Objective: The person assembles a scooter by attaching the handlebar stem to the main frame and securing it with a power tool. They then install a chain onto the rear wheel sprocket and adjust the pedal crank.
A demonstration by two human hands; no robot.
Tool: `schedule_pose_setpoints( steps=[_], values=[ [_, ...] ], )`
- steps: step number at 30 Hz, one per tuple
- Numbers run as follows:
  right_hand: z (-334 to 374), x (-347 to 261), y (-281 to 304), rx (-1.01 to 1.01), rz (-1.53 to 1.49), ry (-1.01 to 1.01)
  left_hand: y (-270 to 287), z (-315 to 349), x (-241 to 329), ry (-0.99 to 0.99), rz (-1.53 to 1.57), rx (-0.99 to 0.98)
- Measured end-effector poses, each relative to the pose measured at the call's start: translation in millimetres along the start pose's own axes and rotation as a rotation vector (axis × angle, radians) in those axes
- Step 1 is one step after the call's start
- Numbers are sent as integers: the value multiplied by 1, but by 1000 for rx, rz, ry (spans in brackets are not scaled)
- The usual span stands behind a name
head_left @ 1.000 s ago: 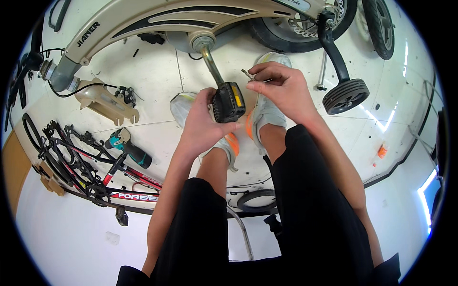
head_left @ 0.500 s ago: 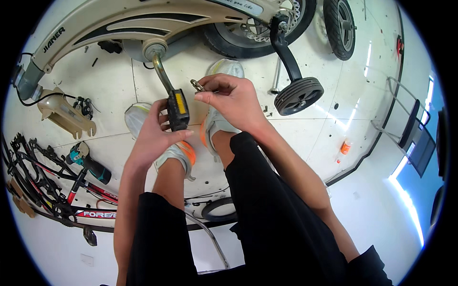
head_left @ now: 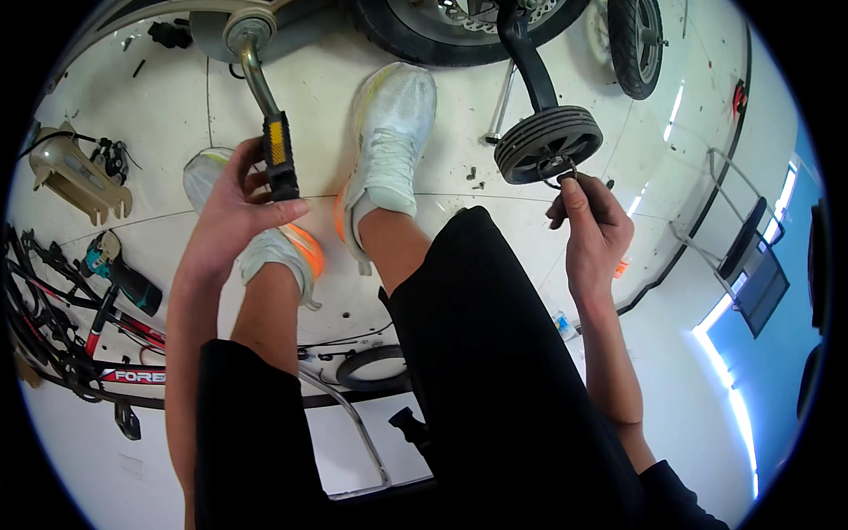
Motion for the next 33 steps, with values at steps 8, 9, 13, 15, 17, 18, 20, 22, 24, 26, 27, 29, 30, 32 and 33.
schedule_pose_setpoints(
  steps=[8, 9, 13, 15, 17, 18, 20, 22, 24, 26, 27, 29, 30, 32, 33],
  values=[
    [-3, 22, -1, 76, -92, -163, 0, 1, -1, 13, -8, 46],
    [-3, 19, -2, 89, -93, -161, -1, 0, -1, 12, -11, 39],
    [-7, 18, -1, 100, -136, -166, 1, -1, 1, 26, -24, 21],
    [-10, 15, -2, 98, -135, -185, 2, -2, 0, 10, -41, 19],
    [-11, 15, -3, 94, -135, -191, 4, -2, -1, -27, -102, 24],
    [-10, 14, -3, 91, -136, -186, 5, -2, -2, -58, -154, 31],
    [-4, 12, -2, 96, -85, -128, 8, 1, 2, -193, -382, 127],
    [9, -4, -9, 65, -18, -14, 22, 39, 31, -378, -753, 360],
    [21, -26, -17, -61, 71, 142, 21, 47, 68, -559, -632, 367],
    [22, -43, -36, -240, 70, 315, 3, 59, 90, -651, -538, 107],
    [20, -55, -46, -316, 54, 321, -19, 63, 92, -505, -340, -1],
    [17, -71, -58, -424, 36, 266, -37, 42, 101, -432, -281, -278],
    [16, -68, -60, -381, -11, 232, -42, 38, 103, -246, -229, -384],
    [19, -54, -61, -323, -118, 155, -41, 39, 95, -292, -100, -310],
    [16, -47, -50, -304, -61, 139, -42, 38, 91, -314, -35, -274]
  ],
)
Point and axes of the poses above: each hand's wrist, its own z-axis away from the middle knuckle, its own y-axis out of the back of the hand, x = y × z, the point moved 2 cm from there along -z, towards the middle knuckle, and after that the axes turned 8 degrees about -z, right-handed, at the moved point
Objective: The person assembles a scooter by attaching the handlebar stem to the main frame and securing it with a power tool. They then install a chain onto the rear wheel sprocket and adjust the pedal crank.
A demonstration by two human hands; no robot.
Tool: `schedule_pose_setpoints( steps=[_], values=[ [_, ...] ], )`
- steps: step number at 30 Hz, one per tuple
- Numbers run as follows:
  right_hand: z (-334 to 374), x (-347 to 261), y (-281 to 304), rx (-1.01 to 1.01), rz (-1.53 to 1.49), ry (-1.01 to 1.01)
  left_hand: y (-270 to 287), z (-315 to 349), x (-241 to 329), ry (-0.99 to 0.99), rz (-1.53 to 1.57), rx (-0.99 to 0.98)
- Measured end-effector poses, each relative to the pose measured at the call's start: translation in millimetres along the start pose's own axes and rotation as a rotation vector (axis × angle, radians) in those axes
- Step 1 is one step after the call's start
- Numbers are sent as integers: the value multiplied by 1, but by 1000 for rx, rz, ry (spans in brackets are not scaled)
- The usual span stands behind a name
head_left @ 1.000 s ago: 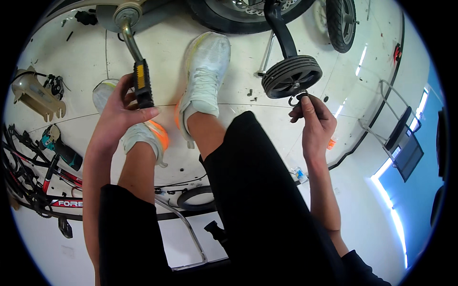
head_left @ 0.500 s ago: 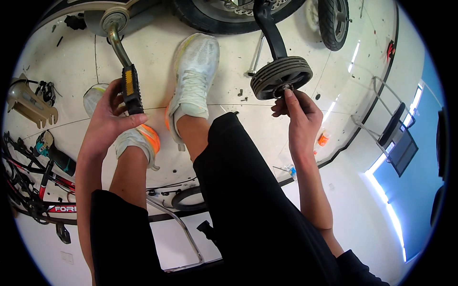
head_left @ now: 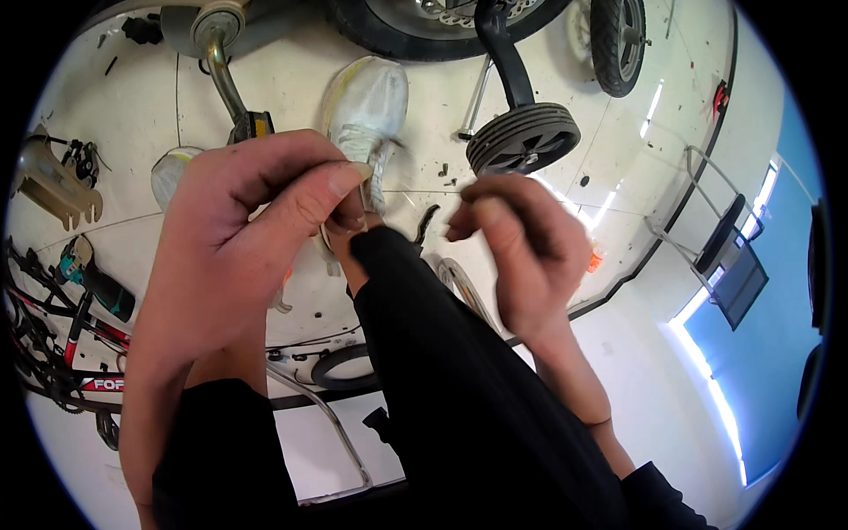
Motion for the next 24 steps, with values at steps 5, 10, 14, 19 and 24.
schedule_pose_setpoints(
  steps=[5, 10, 14, 19, 24],
  values=[
    [5, 29, 26, 334, -64, -137, -6, -12, -27, 67, -83, 26],
    [-9, 50, 40, 441, 472, 71, 17, -25, -40, -43, 56, 267],
    [-9, 60, 40, 455, 512, 210, 35, -28, -24, -76, 22, 430],
    [-12, 56, 38, 430, 594, 296, 30, -46, -22, -121, -291, 338],
    [-12, 51, 42, 513, 340, -4, 8, -108, -34, -336, -1261, 321]
  ],
)
Point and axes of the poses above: each hand's wrist, its own z-axis away from the middle knuckle, its own y-axis out of the back of the hand, x = y × z, the point moved 2 cm from there along -z, towards the middle knuckle, and after that the axes turned 8 degrees about -z, right-handed, at the moved point
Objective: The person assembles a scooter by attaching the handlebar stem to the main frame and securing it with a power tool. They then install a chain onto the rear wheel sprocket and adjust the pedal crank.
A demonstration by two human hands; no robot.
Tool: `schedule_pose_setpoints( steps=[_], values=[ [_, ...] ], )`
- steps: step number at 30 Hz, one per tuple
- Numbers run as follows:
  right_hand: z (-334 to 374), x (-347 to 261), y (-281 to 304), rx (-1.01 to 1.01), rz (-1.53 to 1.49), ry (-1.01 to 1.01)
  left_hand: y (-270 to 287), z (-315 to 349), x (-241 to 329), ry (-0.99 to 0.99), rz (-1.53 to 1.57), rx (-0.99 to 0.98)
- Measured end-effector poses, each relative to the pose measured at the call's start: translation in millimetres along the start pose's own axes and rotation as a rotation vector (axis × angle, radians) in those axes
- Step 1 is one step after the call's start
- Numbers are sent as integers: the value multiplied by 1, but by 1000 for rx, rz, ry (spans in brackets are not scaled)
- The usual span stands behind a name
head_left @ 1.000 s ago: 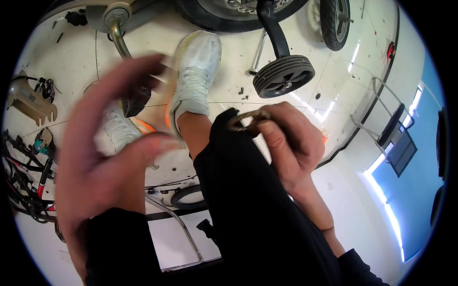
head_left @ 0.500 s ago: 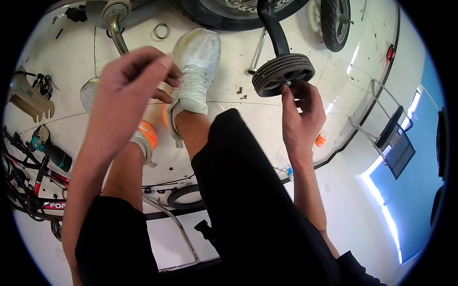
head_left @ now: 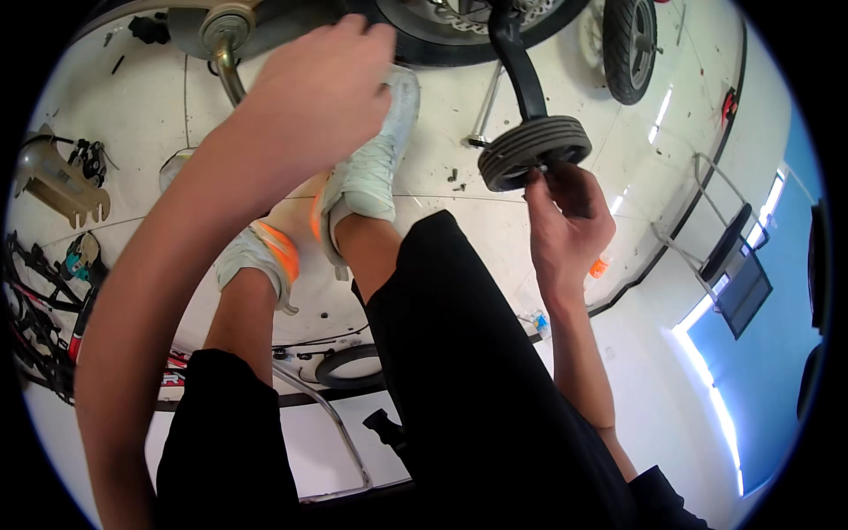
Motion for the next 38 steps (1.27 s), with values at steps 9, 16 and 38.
schedule_pose_setpoints(
  steps=[9, 16, 38],
  values=[
    [4, -4, -1, 20, -3, -197, -24, -26, 30, -59, -447, -433],
    [-13, -7, 8, -263, 403, 613, -46, -8, -1, -96, -632, -549],
    [-144, -68, -59, -488, 650, 115, -66, -19, -11, -172, -892, -640]
  ],
)
Point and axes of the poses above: each hand's wrist, its own z-axis away from the middle knuckle, its own y-axis out of the back of the hand, x = y × z, the point moved 2 cm from there along -z, towards the middle knuckle, and after that the axes turned 8 degrees about -z, right-handed, at the moved point
